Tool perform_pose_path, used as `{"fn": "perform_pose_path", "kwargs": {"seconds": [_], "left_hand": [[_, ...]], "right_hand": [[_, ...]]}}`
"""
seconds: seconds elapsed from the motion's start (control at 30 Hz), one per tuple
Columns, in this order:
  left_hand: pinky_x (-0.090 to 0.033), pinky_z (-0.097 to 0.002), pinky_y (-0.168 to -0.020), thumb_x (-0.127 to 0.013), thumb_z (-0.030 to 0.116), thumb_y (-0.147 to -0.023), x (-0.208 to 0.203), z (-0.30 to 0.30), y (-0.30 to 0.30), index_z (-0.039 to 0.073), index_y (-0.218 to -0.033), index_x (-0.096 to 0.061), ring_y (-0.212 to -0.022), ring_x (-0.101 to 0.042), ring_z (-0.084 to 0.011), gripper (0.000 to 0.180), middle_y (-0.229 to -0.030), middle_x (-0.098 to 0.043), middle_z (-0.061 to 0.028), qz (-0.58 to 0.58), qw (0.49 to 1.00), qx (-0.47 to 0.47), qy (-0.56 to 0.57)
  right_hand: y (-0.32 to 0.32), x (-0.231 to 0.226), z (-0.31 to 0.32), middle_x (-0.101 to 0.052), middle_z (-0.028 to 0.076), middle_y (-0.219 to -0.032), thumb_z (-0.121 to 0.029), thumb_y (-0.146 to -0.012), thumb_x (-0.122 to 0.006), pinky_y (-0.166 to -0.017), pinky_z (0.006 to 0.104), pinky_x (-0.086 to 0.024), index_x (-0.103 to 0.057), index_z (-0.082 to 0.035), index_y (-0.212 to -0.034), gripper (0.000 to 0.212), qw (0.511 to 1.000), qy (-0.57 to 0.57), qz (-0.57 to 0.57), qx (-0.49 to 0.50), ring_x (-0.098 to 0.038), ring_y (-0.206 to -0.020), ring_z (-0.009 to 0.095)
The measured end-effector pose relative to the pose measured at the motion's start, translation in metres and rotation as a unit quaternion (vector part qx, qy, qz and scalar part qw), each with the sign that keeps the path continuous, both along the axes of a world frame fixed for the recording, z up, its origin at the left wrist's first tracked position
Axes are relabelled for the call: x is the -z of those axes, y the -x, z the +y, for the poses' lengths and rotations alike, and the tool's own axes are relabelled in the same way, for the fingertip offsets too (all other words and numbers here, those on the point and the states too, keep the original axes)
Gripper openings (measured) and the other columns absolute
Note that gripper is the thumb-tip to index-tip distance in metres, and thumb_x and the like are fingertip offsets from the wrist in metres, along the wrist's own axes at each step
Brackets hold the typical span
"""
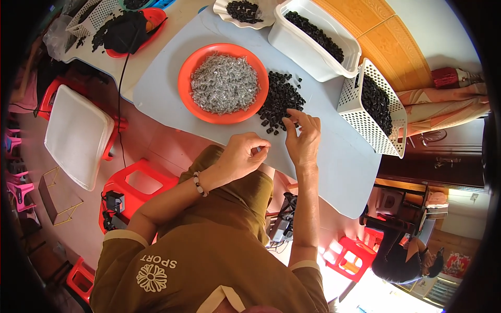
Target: The person assembles small components by hand, inserting metal pins into plastic parts at a workstation.
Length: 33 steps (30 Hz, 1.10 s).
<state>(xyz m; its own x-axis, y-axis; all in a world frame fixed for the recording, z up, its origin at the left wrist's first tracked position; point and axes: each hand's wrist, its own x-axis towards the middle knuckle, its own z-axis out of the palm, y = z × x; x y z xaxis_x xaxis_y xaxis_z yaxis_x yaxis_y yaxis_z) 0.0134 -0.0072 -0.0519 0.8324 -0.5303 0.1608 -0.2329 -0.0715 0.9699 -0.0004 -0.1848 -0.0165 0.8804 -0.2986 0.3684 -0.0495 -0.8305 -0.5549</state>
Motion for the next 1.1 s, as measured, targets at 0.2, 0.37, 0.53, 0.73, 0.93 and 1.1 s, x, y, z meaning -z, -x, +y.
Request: {"fn": "perform_pose_path", "kwargs": {"seconds": [0.2, 0.37, 0.53, 0.73, 0.93, 1.1], "left_hand": [[-0.046, -0.0314, -0.052, -0.068, 0.004, -0.083, -0.002, 0.0, 0.0, 0.0, -0.092, -0.071, -0.056, -0.059, -0.0217, 0.011, -0.076, -0.063, -0.0138, 0.005, 1.0, 0.004, 0.0], [-0.046, -0.0307, -0.052, -0.068, 0.004, -0.082, -0.001, 0.0, -0.001, -0.001, -0.093, -0.071, -0.057, -0.059, -0.0213, 0.012, -0.076, -0.064, -0.0138, 0.005, 1.0, 0.004, -0.003], [-0.049, -0.0285, -0.056, -0.068, 0.005, -0.082, -0.003, 0.001, -0.001, -0.001, -0.094, -0.071, -0.059, -0.061, -0.018, 0.013, -0.078, -0.064, -0.014, 0.015, 1.0, 0.013, 0.02], [-0.052, -0.0246, -0.06, -0.062, 0.021, -0.097, -0.011, 0.006, -0.005, 0.001, -0.106, -0.07, -0.067, -0.061, -0.0075, 0.024, -0.086, -0.069, -0.0032, 0.319, 0.938, 0.059, 0.119], [-0.054, -0.0214, -0.067, -0.06, 0.025, -0.099, -0.05, 0.014, -0.007, 0.002, -0.115, -0.069, -0.078, -0.064, -0.0057, 0.029, -0.093, -0.07, -0.0029, 0.312, 0.918, 0.075, 0.234], [-0.056, -0.0217, -0.071, -0.06, 0.022, -0.099, -0.04, 0.023, -0.005, 0.0, -0.114, -0.068, -0.082, -0.064, -0.0058, 0.028, -0.095, -0.071, -0.0042, 0.336, 0.908, 0.058, 0.243]], "right_hand": [[-0.011, 0.001, 0.002, -0.065, 0.006, -0.084, -0.004, -0.079, -0.071, -0.078, 0.0387, -0.048, -0.072, -0.011, -0.094, 0.017, 0.995, 0.098, 0.005, -0.023, -0.054, -0.088, 0.029], [-0.009, 0.002, -0.001, -0.066, 0.006, -0.084, -0.005, -0.079, -0.072, -0.078, 0.0393, -0.048, -0.071, -0.01, -0.09, 0.013, 0.997, 0.077, 0.013, -0.013, -0.054, -0.085, 0.03], [-0.001, -0.007, 0.002, -0.066, 0.007, -0.081, -0.004, -0.078, -0.072, -0.072, 0.037, -0.048, -0.071, -0.008, -0.089, 0.011, 1.0, 0.016, -0.009, -0.008, -0.055, -0.081, 0.028], [0.022, -0.027, 0.023, -0.071, 0.007, -0.088, 0.0, -0.08, -0.07, -0.068, 0.0319, -0.049, -0.072, -0.005, -0.092, 0.013, 0.984, -0.173, -0.015, -0.03, -0.058, -0.082, 0.022], [0.034, -0.031, 0.047, -0.069, 0.008, -0.09, 0.005, -0.077, -0.068, -0.079, 0.0353, -0.048, -0.07, -0.005, -0.093, 0.019, 0.987, -0.132, -0.017, -0.093, -0.057, -0.088, 0.026], [0.033, -0.042, 0.053, -0.069, 0.006, -0.091, 0.005, -0.076, -0.071, -0.077, 0.0332, -0.049, -0.07, -0.005, -0.096, 0.022, 0.989, -0.055, -0.02, -0.132, -0.057, -0.088, 0.022]]}}
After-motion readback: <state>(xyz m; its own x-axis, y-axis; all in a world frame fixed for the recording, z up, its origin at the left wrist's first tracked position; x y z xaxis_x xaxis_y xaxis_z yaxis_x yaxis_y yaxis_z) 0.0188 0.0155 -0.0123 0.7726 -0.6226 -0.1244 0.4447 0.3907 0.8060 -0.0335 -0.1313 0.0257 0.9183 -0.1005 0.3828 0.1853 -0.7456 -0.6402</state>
